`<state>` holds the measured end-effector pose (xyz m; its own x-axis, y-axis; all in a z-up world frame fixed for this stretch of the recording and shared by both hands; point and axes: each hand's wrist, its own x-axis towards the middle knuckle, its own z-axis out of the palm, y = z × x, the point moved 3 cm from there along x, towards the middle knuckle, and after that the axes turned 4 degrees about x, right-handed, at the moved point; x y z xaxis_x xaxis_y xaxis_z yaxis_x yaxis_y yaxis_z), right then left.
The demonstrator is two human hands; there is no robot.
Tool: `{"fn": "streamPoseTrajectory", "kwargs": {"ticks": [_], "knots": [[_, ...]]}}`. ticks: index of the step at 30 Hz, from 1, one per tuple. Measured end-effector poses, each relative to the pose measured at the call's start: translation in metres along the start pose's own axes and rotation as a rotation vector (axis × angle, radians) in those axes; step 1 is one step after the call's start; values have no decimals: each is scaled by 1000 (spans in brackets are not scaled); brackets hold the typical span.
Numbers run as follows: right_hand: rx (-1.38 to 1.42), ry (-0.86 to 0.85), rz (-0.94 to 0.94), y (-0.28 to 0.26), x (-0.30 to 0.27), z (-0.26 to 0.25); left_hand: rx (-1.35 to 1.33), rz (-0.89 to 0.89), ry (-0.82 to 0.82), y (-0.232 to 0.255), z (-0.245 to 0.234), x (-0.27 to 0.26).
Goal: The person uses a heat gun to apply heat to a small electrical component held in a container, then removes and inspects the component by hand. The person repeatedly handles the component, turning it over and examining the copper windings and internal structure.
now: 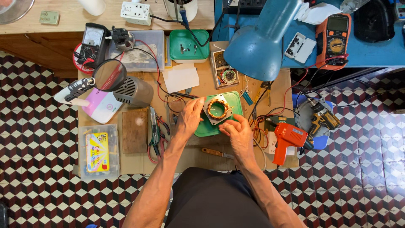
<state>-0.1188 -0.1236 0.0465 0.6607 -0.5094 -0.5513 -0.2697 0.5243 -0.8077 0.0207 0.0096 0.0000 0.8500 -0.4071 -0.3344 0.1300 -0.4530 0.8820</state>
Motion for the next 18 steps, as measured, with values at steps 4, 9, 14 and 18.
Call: {"fn": "streamPoseTrajectory", "kwargs": {"ticks": [4, 9, 14, 18], "knots": [[-89, -72, -56, -5, -4, 13, 15, 1, -27, -1, 6, 12], [36, -139, -60, -9, -6, 12, -179, -5, -31, 12, 4, -9], [88, -186, 12, -29, -10, 8, -510, -174, -61, 40, 2, -38], [80, -289, -46, -53, -8, 8, -757, -178, -60, 58, 4, -55]]}}
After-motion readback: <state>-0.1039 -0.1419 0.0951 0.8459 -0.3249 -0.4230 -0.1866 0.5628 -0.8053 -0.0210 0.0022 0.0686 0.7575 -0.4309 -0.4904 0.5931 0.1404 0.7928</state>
